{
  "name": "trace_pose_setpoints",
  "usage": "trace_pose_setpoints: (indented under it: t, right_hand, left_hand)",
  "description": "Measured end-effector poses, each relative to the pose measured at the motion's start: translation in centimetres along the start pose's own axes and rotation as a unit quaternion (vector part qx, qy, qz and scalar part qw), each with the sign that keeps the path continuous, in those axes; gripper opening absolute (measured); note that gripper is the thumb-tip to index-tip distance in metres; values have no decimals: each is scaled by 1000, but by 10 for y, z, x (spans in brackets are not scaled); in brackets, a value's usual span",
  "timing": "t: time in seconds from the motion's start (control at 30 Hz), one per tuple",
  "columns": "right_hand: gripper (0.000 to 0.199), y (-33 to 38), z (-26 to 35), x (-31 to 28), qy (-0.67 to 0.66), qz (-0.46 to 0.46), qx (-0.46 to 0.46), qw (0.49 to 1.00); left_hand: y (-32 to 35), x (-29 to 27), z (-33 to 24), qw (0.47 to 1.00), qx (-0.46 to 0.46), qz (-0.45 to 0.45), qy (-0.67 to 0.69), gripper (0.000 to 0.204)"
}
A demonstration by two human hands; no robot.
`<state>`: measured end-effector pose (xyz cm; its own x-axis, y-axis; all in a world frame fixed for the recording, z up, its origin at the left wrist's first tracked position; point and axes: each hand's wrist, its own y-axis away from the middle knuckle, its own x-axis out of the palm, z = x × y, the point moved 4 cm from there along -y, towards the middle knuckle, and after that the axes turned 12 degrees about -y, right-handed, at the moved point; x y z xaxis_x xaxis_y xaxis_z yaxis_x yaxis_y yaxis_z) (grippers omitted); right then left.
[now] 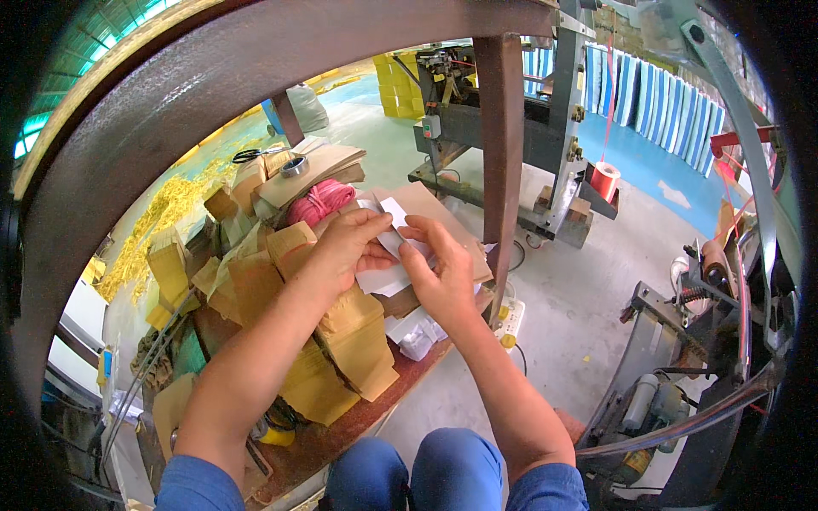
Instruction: The recorder prepares stacks of yellow paper with white labels and uses a strapping machine to bundle them.
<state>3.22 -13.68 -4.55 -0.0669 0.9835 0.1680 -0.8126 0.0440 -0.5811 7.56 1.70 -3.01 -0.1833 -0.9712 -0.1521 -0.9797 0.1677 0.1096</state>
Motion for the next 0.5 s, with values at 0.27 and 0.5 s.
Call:
trace_pose_setpoints:
  t: [0.27,0.5]
  right_hand:
    - [31,-3,-6,-13,20,-44,-39,998]
    - [28,-21,-23,-34,116,-65,40,990]
  left_hand:
    - [2,2,-1,1000,-2,-19,-10,23]
    - [0,2,2,1000,-13,-21,-7,20]
